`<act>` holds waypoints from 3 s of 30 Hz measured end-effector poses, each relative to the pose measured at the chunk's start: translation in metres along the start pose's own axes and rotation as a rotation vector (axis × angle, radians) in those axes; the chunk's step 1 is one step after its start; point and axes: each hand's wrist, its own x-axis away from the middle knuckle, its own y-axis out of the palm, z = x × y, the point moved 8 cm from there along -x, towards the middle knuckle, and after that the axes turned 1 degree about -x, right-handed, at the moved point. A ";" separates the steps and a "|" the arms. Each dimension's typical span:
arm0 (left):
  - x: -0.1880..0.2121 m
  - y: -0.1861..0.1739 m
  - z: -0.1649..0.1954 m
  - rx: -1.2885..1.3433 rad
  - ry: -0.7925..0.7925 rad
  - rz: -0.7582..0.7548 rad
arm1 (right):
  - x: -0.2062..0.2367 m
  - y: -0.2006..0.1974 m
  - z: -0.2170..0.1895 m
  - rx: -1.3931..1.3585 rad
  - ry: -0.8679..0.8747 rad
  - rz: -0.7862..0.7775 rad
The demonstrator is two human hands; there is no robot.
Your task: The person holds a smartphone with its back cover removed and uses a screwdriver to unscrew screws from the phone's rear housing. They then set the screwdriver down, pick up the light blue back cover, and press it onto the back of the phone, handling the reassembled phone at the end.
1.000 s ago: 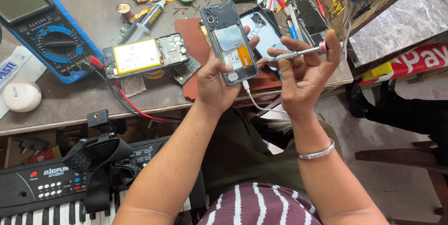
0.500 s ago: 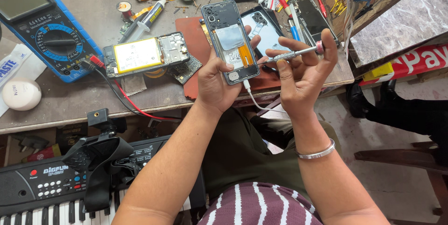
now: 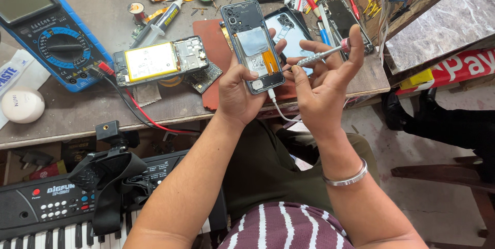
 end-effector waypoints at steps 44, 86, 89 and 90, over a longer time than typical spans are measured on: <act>0.000 0.000 0.000 0.005 -0.006 0.004 | -0.009 -0.007 0.003 -0.014 0.072 0.009; 0.001 0.003 0.001 -0.036 -0.020 0.001 | -0.016 -0.012 0.027 -0.133 0.175 0.093; 0.000 0.003 0.000 -0.041 -0.022 0.000 | -0.016 -0.012 0.024 -0.108 0.162 0.091; 0.001 0.003 0.000 -0.043 -0.023 0.000 | -0.016 -0.012 0.023 -0.100 0.158 0.090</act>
